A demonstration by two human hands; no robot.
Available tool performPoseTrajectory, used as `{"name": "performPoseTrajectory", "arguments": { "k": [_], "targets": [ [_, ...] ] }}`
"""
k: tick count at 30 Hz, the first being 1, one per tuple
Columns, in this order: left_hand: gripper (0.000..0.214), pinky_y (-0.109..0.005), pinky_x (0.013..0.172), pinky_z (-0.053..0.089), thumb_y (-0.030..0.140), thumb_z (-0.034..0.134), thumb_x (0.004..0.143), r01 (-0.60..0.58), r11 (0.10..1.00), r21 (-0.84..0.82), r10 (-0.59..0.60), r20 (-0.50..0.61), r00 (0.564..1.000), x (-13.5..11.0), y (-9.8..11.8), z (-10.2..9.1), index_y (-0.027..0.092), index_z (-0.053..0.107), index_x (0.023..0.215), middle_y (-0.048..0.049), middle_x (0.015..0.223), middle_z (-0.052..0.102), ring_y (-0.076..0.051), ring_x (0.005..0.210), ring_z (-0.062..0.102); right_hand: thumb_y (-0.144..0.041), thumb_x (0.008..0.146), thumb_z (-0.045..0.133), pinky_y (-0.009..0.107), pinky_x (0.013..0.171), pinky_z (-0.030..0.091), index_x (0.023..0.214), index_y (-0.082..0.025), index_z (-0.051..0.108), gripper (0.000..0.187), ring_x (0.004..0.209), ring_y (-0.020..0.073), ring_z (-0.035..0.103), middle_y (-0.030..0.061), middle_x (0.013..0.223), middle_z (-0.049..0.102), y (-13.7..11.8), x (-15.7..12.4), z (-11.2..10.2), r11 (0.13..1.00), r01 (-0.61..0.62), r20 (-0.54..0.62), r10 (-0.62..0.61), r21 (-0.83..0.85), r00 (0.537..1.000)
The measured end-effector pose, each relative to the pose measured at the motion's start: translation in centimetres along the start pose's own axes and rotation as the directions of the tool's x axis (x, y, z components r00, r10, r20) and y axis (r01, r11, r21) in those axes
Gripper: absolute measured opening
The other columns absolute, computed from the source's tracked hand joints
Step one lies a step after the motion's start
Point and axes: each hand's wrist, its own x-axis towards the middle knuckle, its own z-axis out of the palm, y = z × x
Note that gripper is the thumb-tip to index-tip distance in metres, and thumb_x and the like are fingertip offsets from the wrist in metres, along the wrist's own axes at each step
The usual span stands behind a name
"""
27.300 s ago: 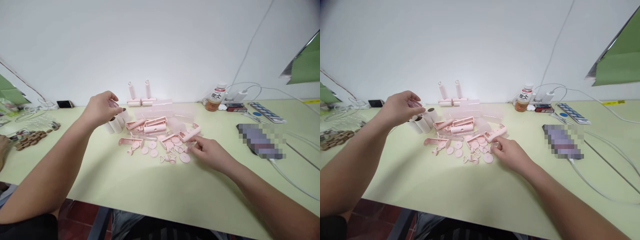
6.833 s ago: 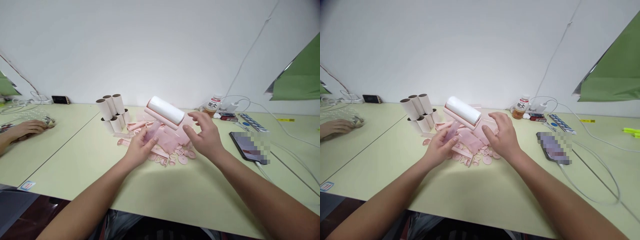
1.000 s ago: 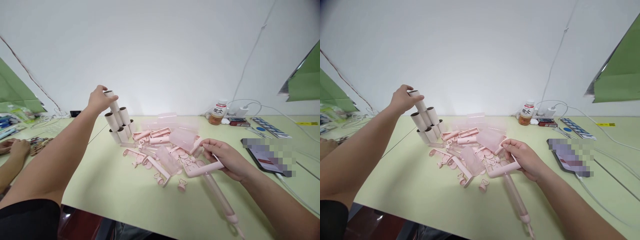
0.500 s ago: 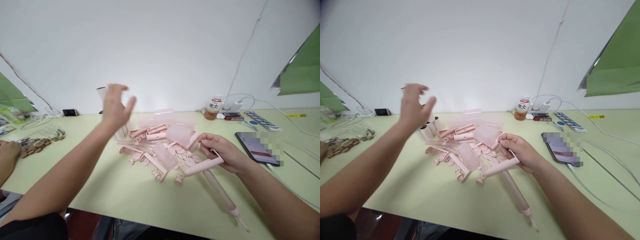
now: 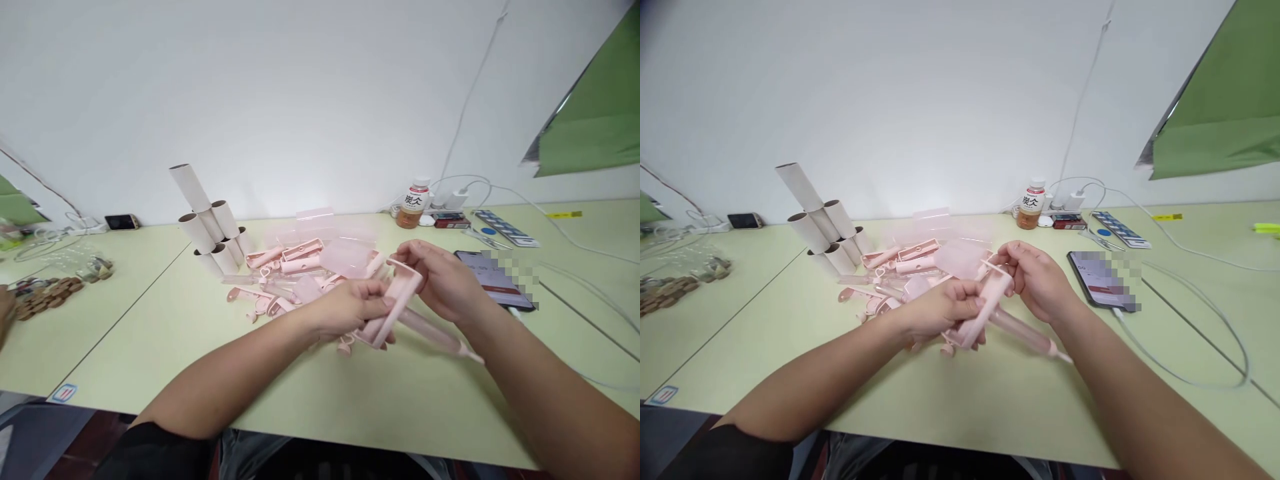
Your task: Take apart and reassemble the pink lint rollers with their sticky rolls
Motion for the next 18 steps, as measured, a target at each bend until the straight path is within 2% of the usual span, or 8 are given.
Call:
{"name": "performPoseTrajectory", "arguments": {
  "k": [2, 5, 7, 11, 13, 15, 16, 18],
  "targets": [
    [0.038, -0.024, 0.054, 0.055, 0.041, 0.077, 0.076, -0.122, 0.984, -0.133, 0.112, -0.081, 0.990, -0.4, 0.2, -0.7, 0.018, 0.055, 0.098, 0.0006, 0.065, 0.065, -0.014, 0.056, 0.067, -0.056, 0.083, 0.065, 0.024, 0.049, 0.044, 0.090, -0.020, 0.065, 0.037, 0.060, 0.0137, 0.056, 0.0022, 0.074, 0.063, 0.0, -0.1, -0.3, 0.987, -0.029, 0.172, 0.057, -0.160, 0.983],
    [0.040, -0.023, 0.053, 0.056, 0.038, 0.079, 0.074, -0.183, 0.967, -0.179, 0.157, -0.149, 0.976, -1.0, 0.1, -1.7, 0.017, 0.054, 0.096, 0.0011, 0.065, 0.066, -0.012, 0.053, 0.065, -0.061, 0.087, 0.059, 0.024, 0.050, 0.041, 0.100, -0.018, 0.065, 0.046, 0.060, 0.0132, 0.053, 0.0023, 0.076, 0.060, 0.0, -0.8, -0.1, 0.887, 0.040, 0.473, 0.207, -0.460, 0.856],
    [0.040, -0.021, 0.049, 0.054, 0.039, 0.080, 0.073, -0.182, 0.967, -0.180, 0.156, -0.150, 0.976, -1.2, -0.4, -2.0, 0.017, 0.053, 0.093, 0.0013, 0.062, 0.065, -0.012, 0.050, 0.064, -0.058, 0.089, 0.059, 0.024, 0.051, 0.036, 0.100, -0.018, 0.065, 0.042, 0.057, 0.0108, 0.044, -0.0016, 0.071, 0.053, 0.0, -1.3, 0.4, 0.798, 0.152, 0.551, 0.251, -0.583, 0.796],
    [0.042, -0.020, 0.043, 0.050, 0.040, 0.081, 0.072, -0.252, 0.948, -0.195, 0.223, -0.158, 0.962, -2.2, -0.8, -2.5, 0.018, 0.051, 0.092, 0.0012, 0.060, 0.065, -0.014, 0.048, 0.063, -0.052, 0.092, 0.056, 0.024, 0.056, 0.033, 0.092, -0.019, 0.064, 0.033, 0.061, 0.0111, 0.038, -0.0034, 0.069, 0.046, -0.8, -1.6, 0.4, 0.670, 0.350, 0.613, 0.200, -0.655, 0.765],
    [0.041, -0.020, 0.043, 0.047, 0.040, 0.080, 0.070, -0.403, 0.896, -0.188, 0.361, -0.222, 0.906, -3.4, 0.0, -3.6, 0.020, 0.051, 0.090, 0.0026, 0.058, 0.062, -0.013, 0.048, 0.061, -0.051, 0.091, 0.059, 0.025, 0.056, 0.033, 0.088, -0.020, 0.065, 0.032, 0.061, 0.0119, 0.040, -0.0026, 0.069, 0.049, -1.7, -1.4, -0.8, 0.604, 0.366, 0.570, 0.182, -0.708, 0.802],
    [0.039, -0.021, 0.045, 0.045, 0.040, 0.080, 0.068, -0.567, 0.821, -0.068, 0.513, -0.349, 0.784, -4.8, 1.4, -5.5, 0.021, 0.052, 0.088, 0.0043, 0.058, 0.059, -0.012, 0.050, 0.058, -0.054, 0.088, 0.061, 0.025, 0.053, 0.033, 0.084, -0.021, 0.064, 0.034, 0.057, 0.0121, 0.041, -0.0027, 0.064, 0.048, -2.4, -1.0, -2.3, 0.579, 0.295, 0.442, 0.129, -0.760, 0.887],
    [0.037, -0.022, 0.047, 0.045, 0.041, 0.078, 0.070, -0.596, 0.801, 0.057, 0.562, -0.415, 0.715, -5.5, 2.0, -6.6, 0.021, 0.052, 0.088, 0.0043, 0.060, 0.059, -0.012, 0.052, 0.058, -0.057, 0.088, 0.060, 0.025, 0.051, 0.033, 0.083, -0.021, 0.063, 0.037, 0.055, 0.0122, 0.041, -0.0027, 0.062, 0.047, -2.6, -0.8, -2.9, 0.605, 0.249, 0.374, 0.086, -0.756, 0.923],
    [0.030, -0.022, 0.048, 0.040, 0.041, 0.074, 0.074, -0.462, 0.812, 0.356, 0.583, -0.509, 0.633, -6.4, 2.9, -9.0, 0.020, 0.053, 0.082, 0.0054, 0.058, 0.055, -0.011, 0.050, 0.053, -0.060, 0.088, 0.057, 0.025, 0.049, 0.033, 0.082, -0.021, 0.062, 0.040, 0.052, 0.0120, 0.041, -0.0029, 0.059, 0.046, -2.6, -0.5, -3.5, 0.687, 0.183, 0.270, 0.020, -0.703, 0.963]
  ]
}}
